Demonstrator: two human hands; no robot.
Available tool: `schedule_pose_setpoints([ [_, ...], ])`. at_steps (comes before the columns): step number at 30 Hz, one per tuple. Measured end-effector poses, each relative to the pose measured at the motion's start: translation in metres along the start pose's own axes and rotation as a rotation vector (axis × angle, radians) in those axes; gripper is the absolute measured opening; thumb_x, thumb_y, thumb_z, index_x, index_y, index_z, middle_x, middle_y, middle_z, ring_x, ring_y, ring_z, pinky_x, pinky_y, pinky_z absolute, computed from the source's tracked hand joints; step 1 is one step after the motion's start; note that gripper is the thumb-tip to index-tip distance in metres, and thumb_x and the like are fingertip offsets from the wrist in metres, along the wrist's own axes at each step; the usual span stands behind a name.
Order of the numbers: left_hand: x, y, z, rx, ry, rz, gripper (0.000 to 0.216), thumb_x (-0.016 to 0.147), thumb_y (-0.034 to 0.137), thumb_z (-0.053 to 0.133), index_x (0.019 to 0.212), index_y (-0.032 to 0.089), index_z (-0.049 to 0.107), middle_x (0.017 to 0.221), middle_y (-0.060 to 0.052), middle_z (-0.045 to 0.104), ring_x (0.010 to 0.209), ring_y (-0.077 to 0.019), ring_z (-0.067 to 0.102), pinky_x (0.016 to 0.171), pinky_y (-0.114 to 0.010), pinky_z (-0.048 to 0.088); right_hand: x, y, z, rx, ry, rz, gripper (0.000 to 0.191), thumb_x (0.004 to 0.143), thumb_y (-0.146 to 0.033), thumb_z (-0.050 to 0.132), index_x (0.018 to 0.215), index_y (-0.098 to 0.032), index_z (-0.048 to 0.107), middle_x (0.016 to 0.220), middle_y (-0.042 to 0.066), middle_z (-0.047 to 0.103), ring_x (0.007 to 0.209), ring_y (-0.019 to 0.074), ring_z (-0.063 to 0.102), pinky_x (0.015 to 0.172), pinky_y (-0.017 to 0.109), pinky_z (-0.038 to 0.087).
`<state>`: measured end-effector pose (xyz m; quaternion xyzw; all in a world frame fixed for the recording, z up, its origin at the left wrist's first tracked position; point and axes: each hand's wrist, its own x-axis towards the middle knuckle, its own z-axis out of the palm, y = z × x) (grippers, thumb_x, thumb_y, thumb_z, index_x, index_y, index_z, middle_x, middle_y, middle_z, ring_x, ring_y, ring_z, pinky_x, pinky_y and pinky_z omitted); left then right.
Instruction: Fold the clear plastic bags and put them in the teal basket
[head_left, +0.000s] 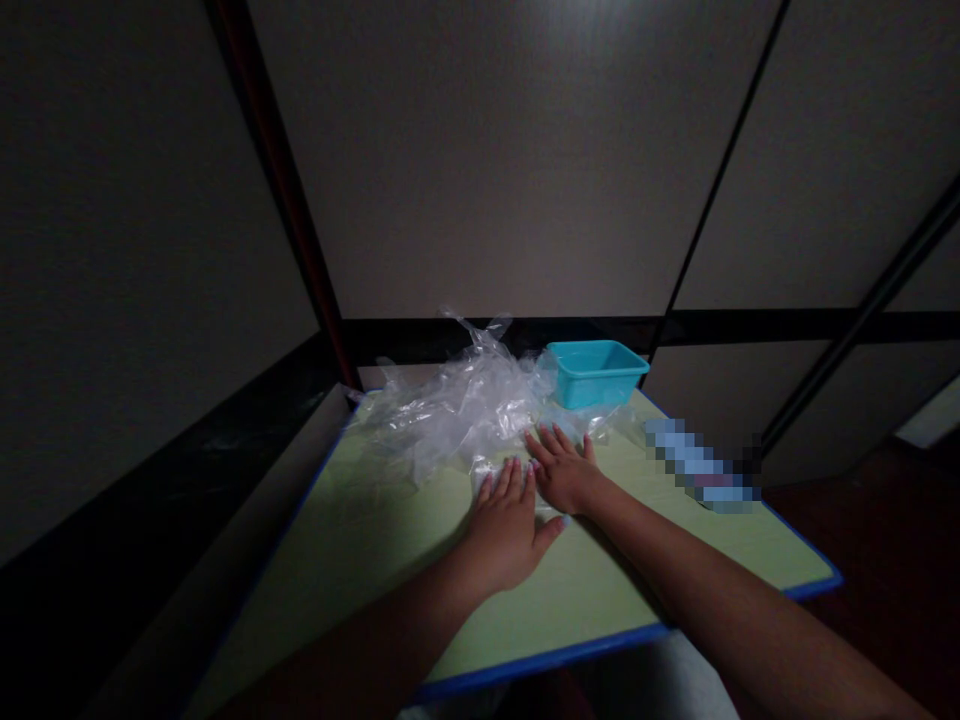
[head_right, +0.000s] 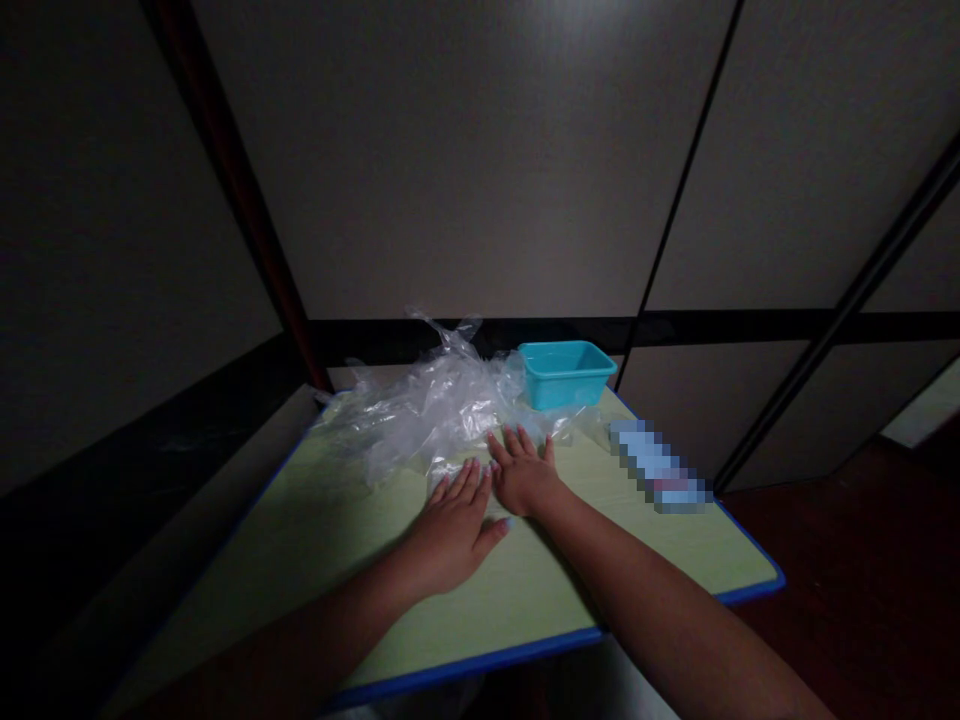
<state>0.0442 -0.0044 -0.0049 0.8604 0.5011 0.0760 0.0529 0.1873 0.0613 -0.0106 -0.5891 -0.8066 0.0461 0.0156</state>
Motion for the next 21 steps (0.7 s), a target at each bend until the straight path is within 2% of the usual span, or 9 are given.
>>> schedule_pose_setpoints([
  [4, -0.001, -0.001, 0.001, 0.022, 0.007, -0.067, 0.075, 0.086, 0.061, 0.016, 0.138, 0.007, 0.023, 0.145, -0.018, 0.02, 0.134, -0.0305, 0.006, 0.105, -0.051, 0.014, 0.0, -0.001, -0.002, 0.001, -0.017, 0.012, 0.054, 0.09, -0.04, 0.016, 0.142, -0.029, 0.005, 0.149, 0.003, 0.003, 0.135, 0.0253, -0.002, 0.097, 0.064, 0.0],
  [10, -0.005, -0.005, 0.0, 0.052, 0.032, -0.19, 0.082, 0.083, 0.064, 0.019, 0.136, 0.001, 0.027, 0.142, -0.024, 0.022, 0.132, -0.0349, 0.013, 0.104, -0.05, 0.018, -0.003, -0.004, -0.005, -0.002, -0.026, 0.017, 0.054, 0.09, -0.04, 0.016, 0.142, -0.028, 0.005, 0.149, 0.004, 0.003, 0.135, 0.0261, -0.002, 0.097, 0.063, 0.001],
  [16, -0.008, -0.014, -0.003, 0.121, 0.037, -0.173, 0.08, 0.084, 0.062, 0.02, 0.136, 0.001, 0.028, 0.141, -0.023, 0.025, 0.132, -0.0329, 0.016, 0.105, -0.049, 0.017, -0.001, -0.002, -0.003, 0.035, -0.009, -0.012, 0.054, 0.091, -0.042, 0.013, 0.142, -0.027, 0.007, 0.148, 0.005, 0.004, 0.135, 0.0267, -0.002, 0.098, 0.063, 0.001],
  [21, -0.012, -0.028, -0.008, 0.171, 0.023, -0.182, 0.075, 0.085, 0.058, 0.023, 0.134, 0.002, 0.033, 0.141, -0.021, 0.027, 0.131, -0.0297, 0.023, 0.104, -0.046, 0.022, -0.001, -0.001, -0.004, 0.051, -0.012, -0.026, 0.054, 0.091, -0.042, 0.013, 0.142, -0.027, 0.007, 0.149, 0.006, 0.002, 0.134, 0.0266, -0.005, 0.098, 0.062, 0.001],
])
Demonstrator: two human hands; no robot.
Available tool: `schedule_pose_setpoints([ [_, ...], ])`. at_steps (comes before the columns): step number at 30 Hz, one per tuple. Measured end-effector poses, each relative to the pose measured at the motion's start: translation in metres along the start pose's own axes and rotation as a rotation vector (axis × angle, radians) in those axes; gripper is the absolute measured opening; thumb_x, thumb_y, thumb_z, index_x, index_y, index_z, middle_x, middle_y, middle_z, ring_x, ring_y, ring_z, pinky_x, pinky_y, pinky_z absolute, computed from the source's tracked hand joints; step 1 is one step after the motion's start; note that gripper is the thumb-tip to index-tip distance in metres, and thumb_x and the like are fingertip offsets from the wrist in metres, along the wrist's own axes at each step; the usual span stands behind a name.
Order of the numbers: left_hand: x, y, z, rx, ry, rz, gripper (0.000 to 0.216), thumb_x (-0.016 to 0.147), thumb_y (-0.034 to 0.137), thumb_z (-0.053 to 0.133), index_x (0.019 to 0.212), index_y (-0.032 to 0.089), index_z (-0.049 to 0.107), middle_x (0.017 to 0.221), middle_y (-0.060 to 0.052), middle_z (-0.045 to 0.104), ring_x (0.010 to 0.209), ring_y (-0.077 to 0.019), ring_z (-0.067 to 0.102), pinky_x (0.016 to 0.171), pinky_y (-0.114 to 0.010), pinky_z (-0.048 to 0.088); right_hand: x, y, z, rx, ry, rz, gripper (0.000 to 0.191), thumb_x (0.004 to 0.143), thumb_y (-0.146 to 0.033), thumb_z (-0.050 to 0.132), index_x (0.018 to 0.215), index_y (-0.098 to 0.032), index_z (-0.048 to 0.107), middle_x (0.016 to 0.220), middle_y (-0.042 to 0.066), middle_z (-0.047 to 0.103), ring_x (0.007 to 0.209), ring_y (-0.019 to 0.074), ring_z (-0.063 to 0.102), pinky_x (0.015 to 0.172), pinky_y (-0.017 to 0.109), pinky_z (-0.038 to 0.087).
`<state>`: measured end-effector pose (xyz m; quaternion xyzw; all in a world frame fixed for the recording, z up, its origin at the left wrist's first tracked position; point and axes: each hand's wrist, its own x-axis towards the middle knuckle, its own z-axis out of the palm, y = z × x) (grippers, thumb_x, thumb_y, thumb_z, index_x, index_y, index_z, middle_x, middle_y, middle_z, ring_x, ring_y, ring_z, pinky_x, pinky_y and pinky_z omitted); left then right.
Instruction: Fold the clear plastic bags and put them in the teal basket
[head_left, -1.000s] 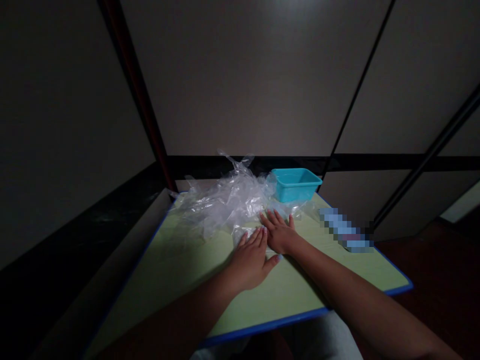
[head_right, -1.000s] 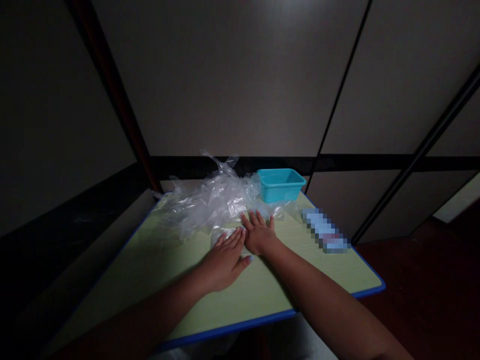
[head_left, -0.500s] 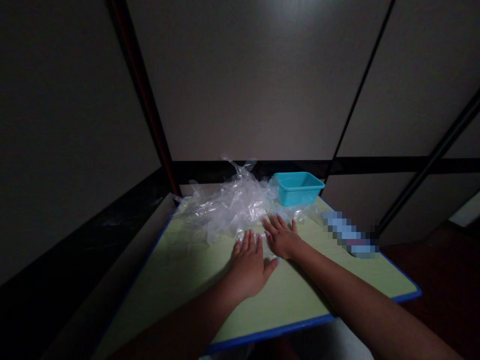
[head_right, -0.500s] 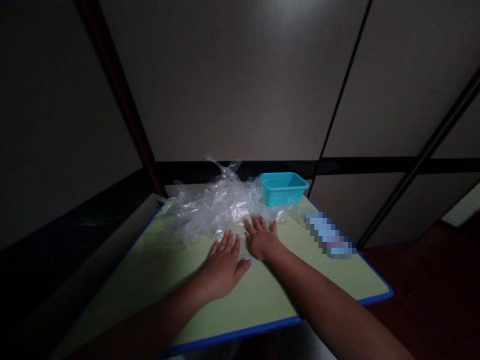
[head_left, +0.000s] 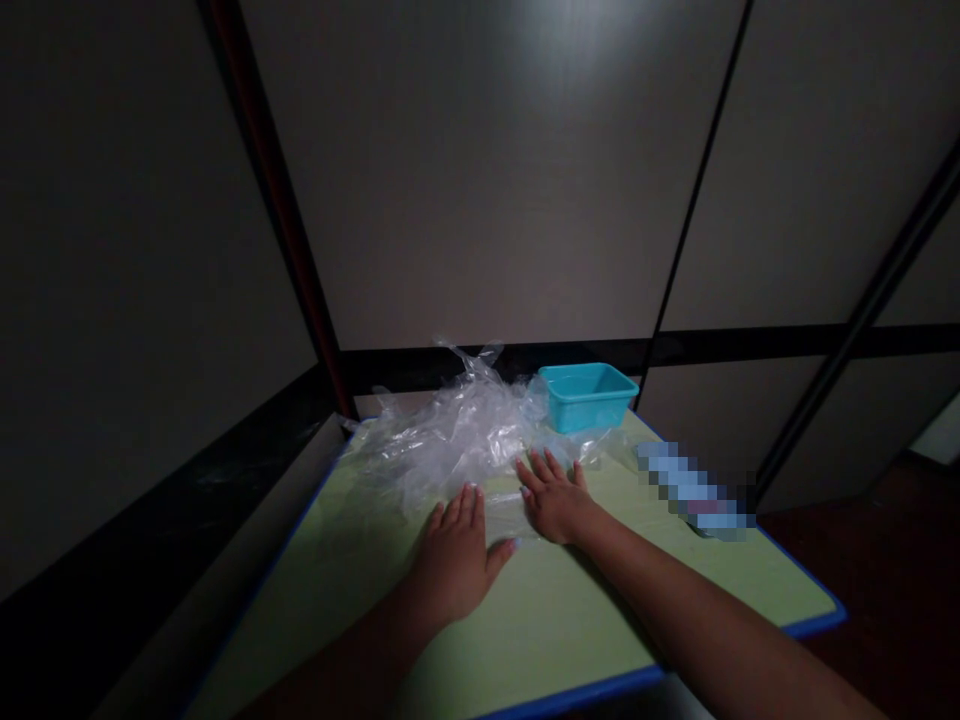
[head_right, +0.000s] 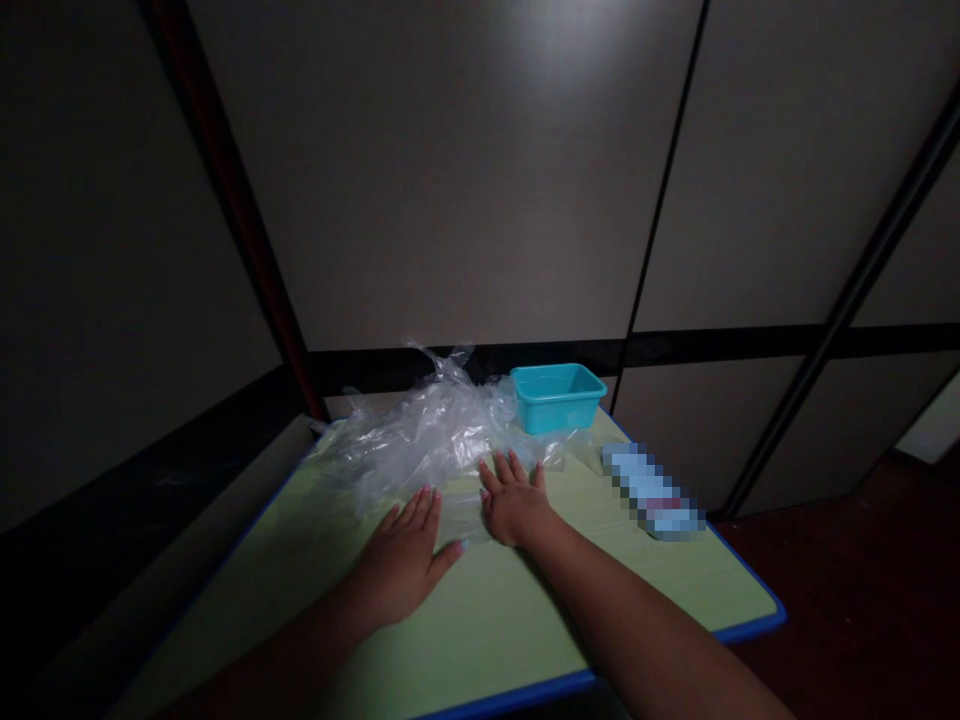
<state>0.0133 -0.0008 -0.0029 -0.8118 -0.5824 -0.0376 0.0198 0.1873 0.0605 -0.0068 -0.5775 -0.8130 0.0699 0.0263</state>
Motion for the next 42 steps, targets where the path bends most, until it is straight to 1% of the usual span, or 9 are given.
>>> schedule_pose_setpoints([
  [8, 0.01, -0.019, -0.011, 0.052, 0.092, 0.023, 0.044, 0.089, 0.04, 0.031, 0.124, 0.02, 0.05, 0.138, -0.01, 0.038, 0.131, -0.0267, 0.024, 0.1, -0.048, 0.027, 0.001, 0.004, 0.001, 0.022, 0.034, -0.012, 0.054, 0.09, -0.042, 0.015, 0.142, -0.029, 0.008, 0.148, 0.005, -0.001, 0.134, 0.0264, -0.008, 0.097, 0.063, -0.002],
  [11, 0.017, -0.025, -0.014, 0.044, 0.127, 0.076, 0.039, 0.089, 0.034, 0.036, 0.127, 0.031, 0.045, 0.143, -0.006, 0.03, 0.134, -0.0253, 0.015, 0.102, -0.049, 0.023, 0.002, 0.005, -0.001, 0.033, 0.025, -0.025, 0.054, 0.09, -0.044, 0.014, 0.142, -0.029, 0.007, 0.148, 0.005, -0.003, 0.134, 0.0263, -0.009, 0.096, 0.063, -0.004],
  [15, 0.021, -0.03, -0.01, 0.041, 0.048, 0.09, 0.043, 0.085, 0.041, 0.045, 0.128, 0.04, 0.04, 0.147, -0.004, 0.021, 0.135, -0.0299, 0.004, 0.1, -0.056, 0.016, 0.003, 0.008, -0.003, 0.03, -0.002, -0.03, 0.054, 0.09, -0.044, 0.014, 0.142, -0.03, 0.005, 0.148, 0.005, -0.004, 0.134, 0.0256, -0.011, 0.096, 0.063, -0.006],
  [22, 0.018, -0.033, -0.005, 0.034, -0.058, -0.002, 0.058, 0.082, 0.054, 0.043, 0.134, 0.033, 0.032, 0.147, -0.012, 0.015, 0.134, -0.0328, -0.002, 0.099, -0.055, 0.018, 0.006, 0.015, -0.002, 0.025, -0.012, 0.011, 0.054, 0.09, -0.045, 0.015, 0.142, -0.03, 0.007, 0.148, 0.006, -0.002, 0.134, 0.0268, -0.01, 0.095, 0.063, -0.009],
  [27, 0.021, -0.032, -0.001, 0.02, -0.101, -0.05, 0.064, 0.08, 0.062, 0.037, 0.136, 0.034, 0.026, 0.148, -0.011, 0.01, 0.133, -0.0337, -0.005, 0.097, -0.061, 0.015, 0.001, 0.012, -0.012, 0.035, 0.14, 0.028, 0.055, 0.091, -0.047, 0.013, 0.142, -0.026, 0.013, 0.148, 0.008, -0.002, 0.134, 0.0273, -0.01, 0.094, 0.063, -0.012],
  [29, 0.023, -0.031, 0.004, 0.02, -0.091, -0.094, 0.064, 0.081, 0.061, 0.035, 0.137, 0.033, 0.027, 0.148, -0.012, 0.01, 0.134, -0.0337, -0.006, 0.095, -0.064, 0.014, -0.005, 0.006, -0.017, 0.059, 0.162, -0.047, 0.057, 0.091, -0.047, 0.013, 0.142, -0.022, 0.011, 0.148, 0.008, -0.004, 0.134, 0.025, -0.009, 0.097, 0.06, -0.011],
  [33, 0.025, -0.029, 0.01, 0.023, -0.05, -0.121, 0.062, 0.082, 0.058, 0.034, 0.137, 0.03, 0.029, 0.148, -0.012, 0.01, 0.134, -0.0336, -0.004, 0.095, -0.066, 0.011, -0.016, -0.01, -0.02, 0.151, -0.026, -0.401, 0.059, 0.091, -0.048, 0.015, 0.142, -0.021, 0.006, 0.148, 0.006, 0.004, 0.135, 0.0212, 0.002, 0.102, 0.057, -0.005],
  [35, 0.025, -0.028, 0.011, 0.032, -0.042, -0.113, 0.06, 0.082, 0.055, 0.037, 0.136, 0.03, 0.03, 0.148, -0.012, 0.013, 0.134, -0.0333, -0.002, 0.095, -0.066, 0.01, -0.019, -0.017, -0.018, 0.181, -0.083, -0.48, 0.06, 0.09, -0.05, 0.014, 0.142, -0.021, 0.004, 0.147, 0.005, 0.007, 0.135, 0.0217, 0.006, 0.101, 0.059, -0.006],
  [42, 0.024, -0.027, 0.005, 0.015, -0.048, -0.165, 0.07, 0.077, 0.066, 0.035, 0.137, 0.032, 0.027, 0.146, -0.014, 0.017, 0.134, -0.0348, -0.002, 0.094, -0.066, 0.01, -0.02, -0.012, -0.018, 0.152, -0.137, -0.351, 0.067, 0.088, -0.056, 0.011, 0.142, -0.018, 0.004, 0.147, 0.008, 0.006, 0.135, 0.024, 0.003, 0.1, 0.059, -0.008],
])
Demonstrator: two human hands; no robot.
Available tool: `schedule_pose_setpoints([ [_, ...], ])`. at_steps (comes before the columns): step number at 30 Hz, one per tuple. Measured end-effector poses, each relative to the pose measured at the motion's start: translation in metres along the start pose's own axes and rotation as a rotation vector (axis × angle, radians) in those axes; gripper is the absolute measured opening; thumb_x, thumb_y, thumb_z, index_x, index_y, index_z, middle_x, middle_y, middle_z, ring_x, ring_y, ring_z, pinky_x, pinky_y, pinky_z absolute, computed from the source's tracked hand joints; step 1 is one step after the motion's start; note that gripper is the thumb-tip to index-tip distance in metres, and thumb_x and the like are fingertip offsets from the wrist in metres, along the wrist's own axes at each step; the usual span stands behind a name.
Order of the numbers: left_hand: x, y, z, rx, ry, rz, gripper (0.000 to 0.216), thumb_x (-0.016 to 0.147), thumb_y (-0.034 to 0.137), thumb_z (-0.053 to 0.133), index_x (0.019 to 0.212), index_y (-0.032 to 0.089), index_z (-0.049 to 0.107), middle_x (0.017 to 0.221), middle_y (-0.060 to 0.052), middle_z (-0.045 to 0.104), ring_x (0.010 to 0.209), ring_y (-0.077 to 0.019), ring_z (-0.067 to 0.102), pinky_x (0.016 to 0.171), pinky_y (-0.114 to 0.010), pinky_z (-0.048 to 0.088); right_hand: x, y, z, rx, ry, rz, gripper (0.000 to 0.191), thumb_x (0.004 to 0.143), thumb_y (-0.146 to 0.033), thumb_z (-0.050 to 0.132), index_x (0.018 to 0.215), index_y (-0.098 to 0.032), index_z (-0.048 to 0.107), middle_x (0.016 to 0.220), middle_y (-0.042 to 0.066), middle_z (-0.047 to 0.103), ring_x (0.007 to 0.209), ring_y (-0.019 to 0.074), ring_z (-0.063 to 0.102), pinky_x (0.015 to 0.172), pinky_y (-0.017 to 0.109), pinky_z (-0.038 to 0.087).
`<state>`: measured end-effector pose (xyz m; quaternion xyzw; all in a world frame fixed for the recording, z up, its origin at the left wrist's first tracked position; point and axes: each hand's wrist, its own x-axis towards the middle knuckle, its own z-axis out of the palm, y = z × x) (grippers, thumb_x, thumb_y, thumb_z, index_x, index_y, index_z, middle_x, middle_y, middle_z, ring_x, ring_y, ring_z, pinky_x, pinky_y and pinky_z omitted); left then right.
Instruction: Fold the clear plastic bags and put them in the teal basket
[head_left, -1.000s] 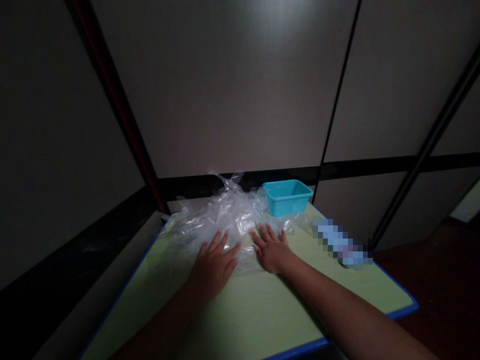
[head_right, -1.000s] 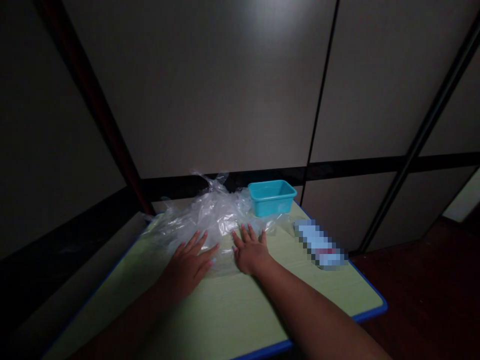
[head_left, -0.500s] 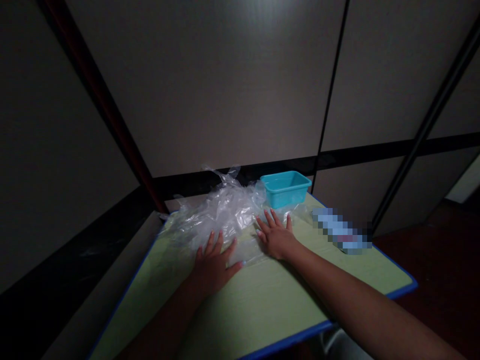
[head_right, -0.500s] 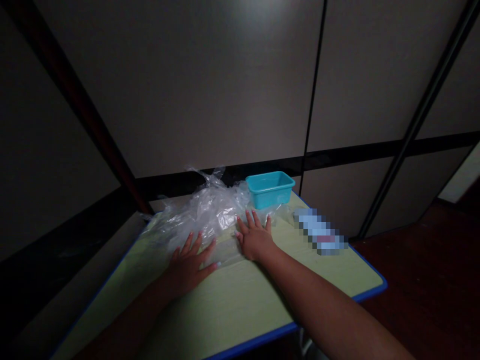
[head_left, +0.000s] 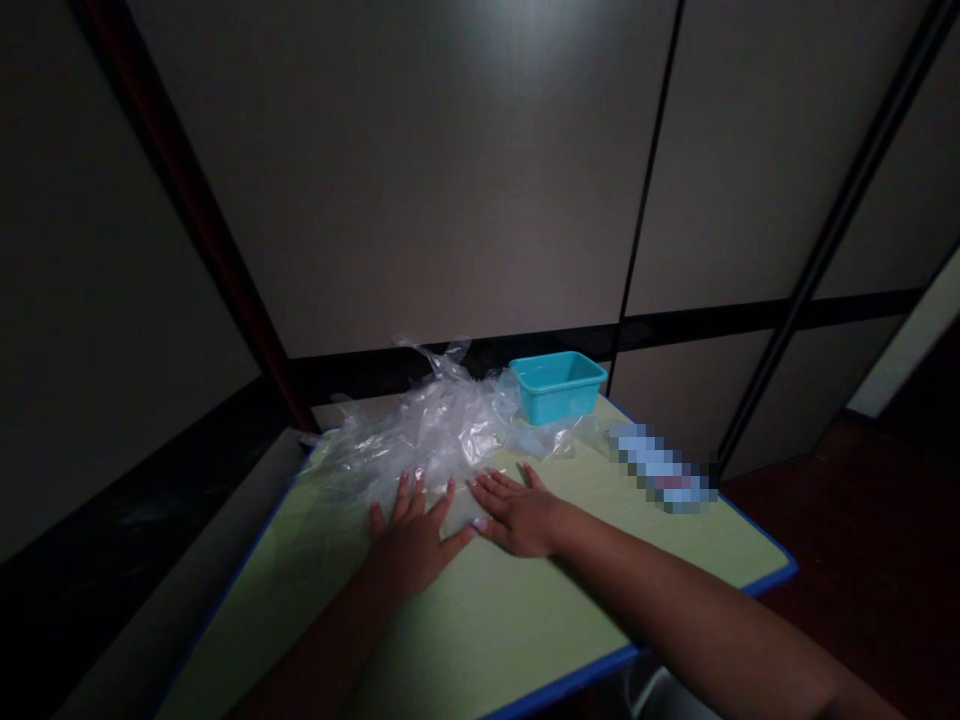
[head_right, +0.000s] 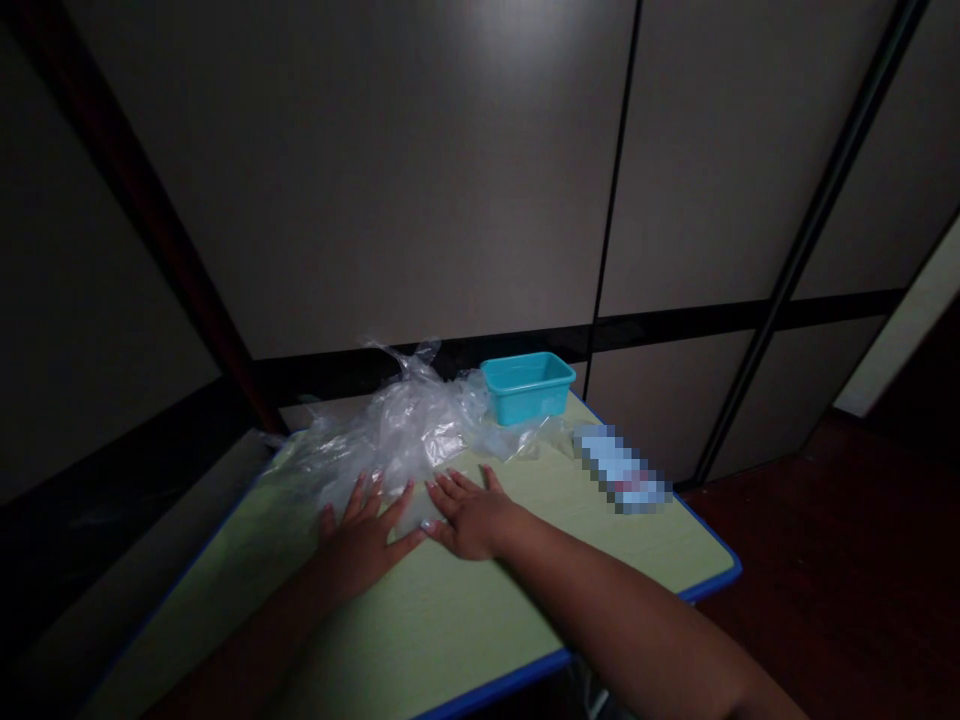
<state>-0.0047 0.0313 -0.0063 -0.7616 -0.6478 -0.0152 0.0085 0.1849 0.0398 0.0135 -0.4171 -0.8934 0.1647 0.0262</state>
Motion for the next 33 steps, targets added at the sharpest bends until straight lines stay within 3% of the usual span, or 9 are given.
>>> schedule_pose_setpoints([
  [11, -0.002, -0.003, -0.005, -0.006, -0.053, -0.006, 0.075, 0.077, 0.068, 0.033, 0.139, 0.027, 0.021, 0.147, -0.016, 0.011, 0.134, -0.0338, -0.004, 0.095, -0.066, 0.008, -0.002, 0.019, -0.012, -0.009, -0.101, 0.172, 0.072, 0.086, -0.058, 0.015, 0.141, -0.017, -0.004, 0.147, 0.005, -0.005, 0.135, 0.023, -0.006, 0.101, 0.057, -0.007],
  [19, -0.004, -0.002, -0.004, 0.012, -0.02, 0.007, 0.077, 0.076, 0.068, 0.036, 0.139, 0.026, 0.023, 0.146, -0.015, 0.016, 0.134, -0.0348, 0.001, 0.095, -0.066, 0.007, -0.005, 0.024, -0.017, 0.027, -0.119, 0.155, 0.088, 0.079, -0.069, 0.026, 0.141, -0.014, -0.006, 0.147, 0.009, -0.006, 0.134, 0.0259, -0.007, 0.1, 0.06, -0.005],
  [21, -0.004, 0.001, -0.012, 0.015, 0.068, -0.005, 0.071, 0.078, 0.063, 0.039, 0.138, 0.029, 0.025, 0.147, -0.012, 0.016, 0.134, -0.035, 0.001, 0.096, -0.065, 0.008, -0.005, 0.023, -0.016, 0.028, -0.048, 0.151, 0.082, 0.083, -0.065, 0.022, 0.141, -0.014, -0.005, 0.147, 0.009, -0.007, 0.134, 0.0252, -0.007, 0.1, 0.059, -0.006],
  [25, -0.005, 0.007, -0.033, 0.01, 0.399, -0.07, 0.047, 0.087, 0.045, 0.035, 0.134, 0.036, 0.033, 0.149, -0.003, 0.009, 0.134, -0.0339, -0.001, 0.1, -0.06, 0.008, 0.0, 0.02, -0.009, -0.002, 0.061, 0.095, 0.064, 0.09, -0.05, 0.016, 0.142, -0.017, -0.001, 0.147, 0.007, -0.006, 0.135, 0.0221, -0.005, 0.1, 0.058, -0.009],
  [27, -0.005, 0.009, -0.037, 0.0, 0.444, -0.044, 0.044, 0.088, 0.042, 0.036, 0.131, 0.038, 0.037, 0.149, 0.0, 0.009, 0.134, -0.0344, -0.002, 0.1, -0.059, 0.007, 0.004, 0.018, -0.005, -0.018, 0.057, 0.05, 0.06, 0.09, -0.045, 0.018, 0.142, -0.019, 0.0, 0.147, 0.006, -0.002, 0.135, 0.0216, -0.003, 0.099, 0.059, -0.009],
  [33, -0.004, 0.012, -0.013, -0.018, 0.262, 0.154, 0.044, 0.084, 0.036, 0.047, 0.126, 0.045, 0.04, 0.149, 0.001, 0.012, 0.134, -0.0316, -0.003, 0.099, -0.061, 0.005, 0.009, 0.017, 0.002, -0.047, 0.029, -0.015, 0.057, 0.091, -0.041, 0.016, 0.142, -0.018, 0.007, 0.147, 0.006, 0.007, 0.135, 0.0201, 0.004, 0.1, 0.06, -0.005],
])
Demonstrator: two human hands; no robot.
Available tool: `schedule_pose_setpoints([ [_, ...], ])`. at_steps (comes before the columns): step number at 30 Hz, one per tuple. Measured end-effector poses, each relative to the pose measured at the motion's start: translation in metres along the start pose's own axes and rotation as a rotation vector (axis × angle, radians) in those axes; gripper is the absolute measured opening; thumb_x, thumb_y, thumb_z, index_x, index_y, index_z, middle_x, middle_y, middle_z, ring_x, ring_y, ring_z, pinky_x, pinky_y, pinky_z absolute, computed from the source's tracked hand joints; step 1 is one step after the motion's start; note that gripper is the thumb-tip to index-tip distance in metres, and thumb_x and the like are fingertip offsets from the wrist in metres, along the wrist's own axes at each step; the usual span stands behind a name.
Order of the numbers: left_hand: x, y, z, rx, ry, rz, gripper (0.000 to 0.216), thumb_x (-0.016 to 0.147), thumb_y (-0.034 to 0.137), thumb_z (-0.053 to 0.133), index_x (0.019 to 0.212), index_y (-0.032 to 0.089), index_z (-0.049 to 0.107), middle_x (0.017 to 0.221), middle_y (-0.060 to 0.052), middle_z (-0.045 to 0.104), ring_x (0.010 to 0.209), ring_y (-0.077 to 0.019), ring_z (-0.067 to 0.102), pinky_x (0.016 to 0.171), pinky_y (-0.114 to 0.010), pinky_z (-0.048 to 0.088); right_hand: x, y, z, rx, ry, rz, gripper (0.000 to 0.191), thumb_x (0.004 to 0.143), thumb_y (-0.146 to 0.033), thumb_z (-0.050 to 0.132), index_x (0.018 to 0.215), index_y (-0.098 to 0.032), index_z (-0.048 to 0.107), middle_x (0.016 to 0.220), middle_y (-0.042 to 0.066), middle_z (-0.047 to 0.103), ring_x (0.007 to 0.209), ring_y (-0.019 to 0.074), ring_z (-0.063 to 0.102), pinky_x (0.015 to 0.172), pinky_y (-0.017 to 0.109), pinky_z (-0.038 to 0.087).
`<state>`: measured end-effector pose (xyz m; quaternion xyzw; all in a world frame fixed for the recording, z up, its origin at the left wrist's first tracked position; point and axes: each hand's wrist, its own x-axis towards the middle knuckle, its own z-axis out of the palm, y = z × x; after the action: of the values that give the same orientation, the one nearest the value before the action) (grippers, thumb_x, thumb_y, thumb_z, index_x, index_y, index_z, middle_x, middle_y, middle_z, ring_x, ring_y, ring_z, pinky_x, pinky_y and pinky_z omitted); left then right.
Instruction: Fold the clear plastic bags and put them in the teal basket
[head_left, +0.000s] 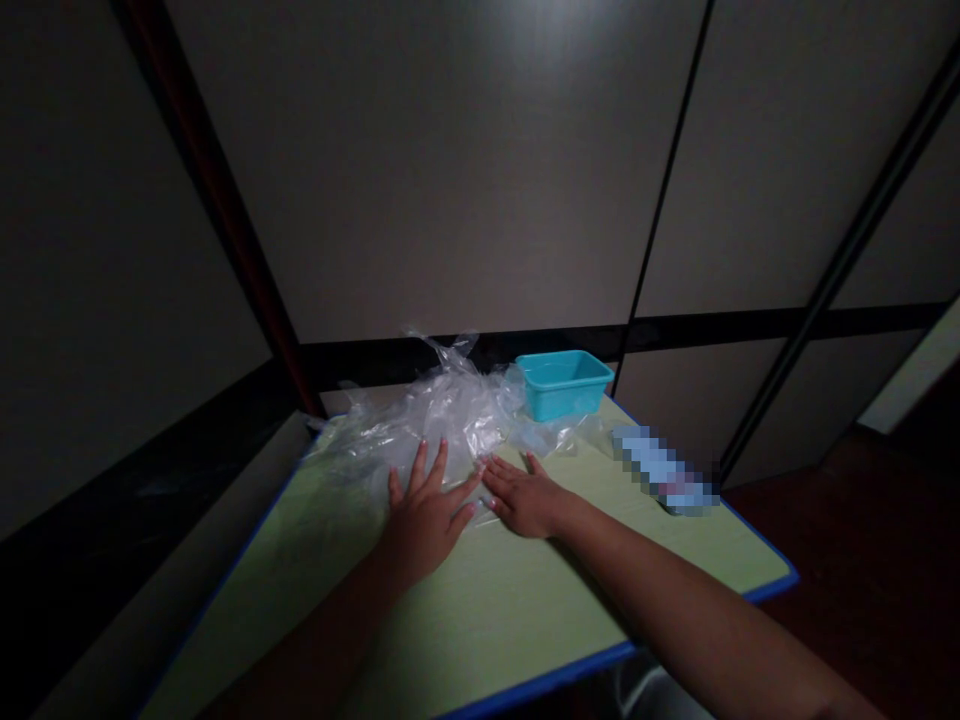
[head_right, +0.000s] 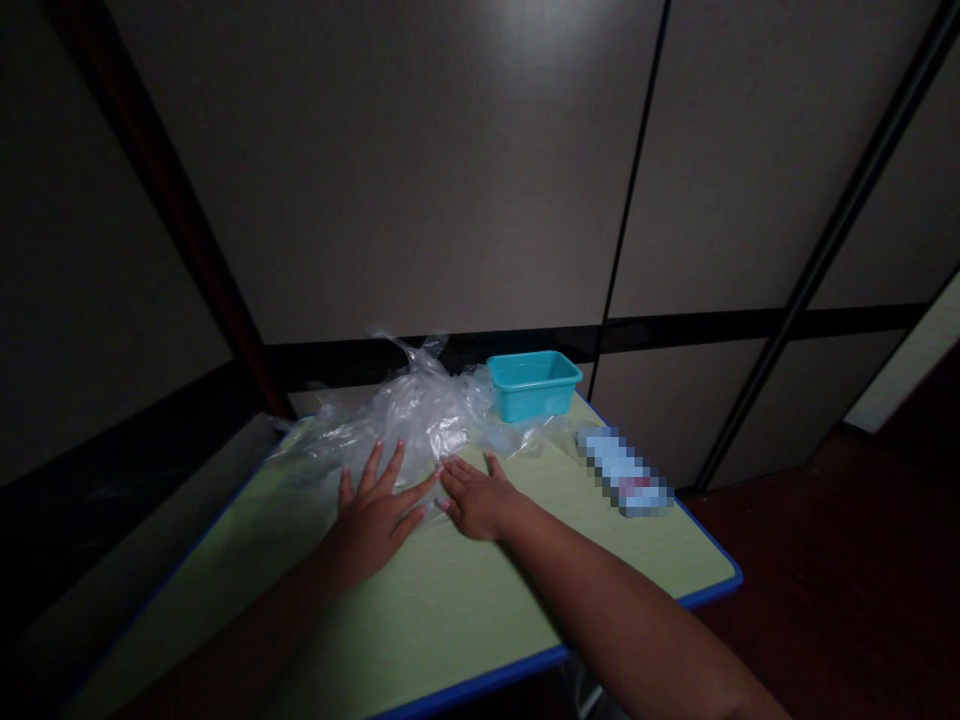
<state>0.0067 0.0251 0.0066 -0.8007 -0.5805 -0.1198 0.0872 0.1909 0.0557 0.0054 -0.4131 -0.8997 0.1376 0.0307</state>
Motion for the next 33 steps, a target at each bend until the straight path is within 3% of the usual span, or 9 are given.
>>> schedule_pose_setpoints([
  [5, 0.0, -0.008, 0.011, -0.027, -0.142, -0.062, 0.043, 0.083, 0.046, 0.046, 0.126, 0.044, 0.042, 0.148, 0.0, 0.013, 0.134, -0.0333, -0.003, 0.097, -0.064, 0.005, -0.001, 0.001, -0.001, 0.004, -0.028, 0.029, 0.058, 0.091, -0.044, 0.015, 0.142, -0.02, 0.005, 0.148, 0.005, 0.006, 0.135, 0.0208, 0.004, 0.101, 0.06, -0.003],
  [14, 0.0, -0.023, 0.008, -0.015, -0.287, -0.157, 0.072, 0.071, 0.069, 0.043, 0.134, 0.037, 0.029, 0.149, -0.008, 0.007, 0.133, -0.0364, -0.007, 0.094, -0.068, 0.003, -0.004, 0.003, -0.007, 0.017, -0.075, 0.043, 0.067, 0.088, -0.056, 0.02, 0.142, -0.022, 0.0, 0.148, 0.005, 0.002, 0.135, 0.0222, 0.0, 0.101, 0.058, -0.004],
  [19, 0.001, -0.025, 0.007, -0.029, -0.327, -0.162, 0.077, 0.07, 0.071, 0.041, 0.136, 0.036, 0.024, 0.148, -0.011, 0.005, 0.133, -0.0345, -0.007, 0.093, -0.068, 0.005, -0.008, 0.007, -0.016, 0.043, -0.152, 0.069, 0.076, 0.084, -0.061, 0.026, 0.141, -0.021, -0.002, 0.147, 0.005, 0.0, 0.135, 0.0219, -0.002, 0.101, 0.058, -0.003],
  [24, 0.0, -0.025, 0.006, -0.031, -0.324, -0.155, 0.065, 0.077, 0.067, 0.034, 0.135, 0.037, 0.028, 0.148, -0.007, 0.006, 0.133, -0.0341, -0.006, 0.093, -0.068, 0.005, -0.009, 0.015, -0.02, 0.066, -0.19, 0.086, 0.072, 0.085, -0.058, 0.027, 0.142, -0.022, 0.0, 0.147, 0.006, -0.001, 0.135, 0.0231, -0.004, 0.1, 0.061, 0.0],
  [33, -0.001, -0.023, 0.001, 0.0, -0.342, -0.137, 0.064, 0.078, 0.064, 0.035, 0.135, 0.036, 0.027, 0.148, -0.01, 0.005, 0.133, -0.0346, -0.007, 0.094, -0.067, 0.006, -0.014, 0.036, -0.027, 0.13, -0.185, 0.086, 0.084, 0.077, -0.053, 0.05, 0.141, -0.023, 0.006, 0.147, 0.007, 0.005, 0.134, 0.0284, 0.001, 0.1, 0.061, 0.003],
])
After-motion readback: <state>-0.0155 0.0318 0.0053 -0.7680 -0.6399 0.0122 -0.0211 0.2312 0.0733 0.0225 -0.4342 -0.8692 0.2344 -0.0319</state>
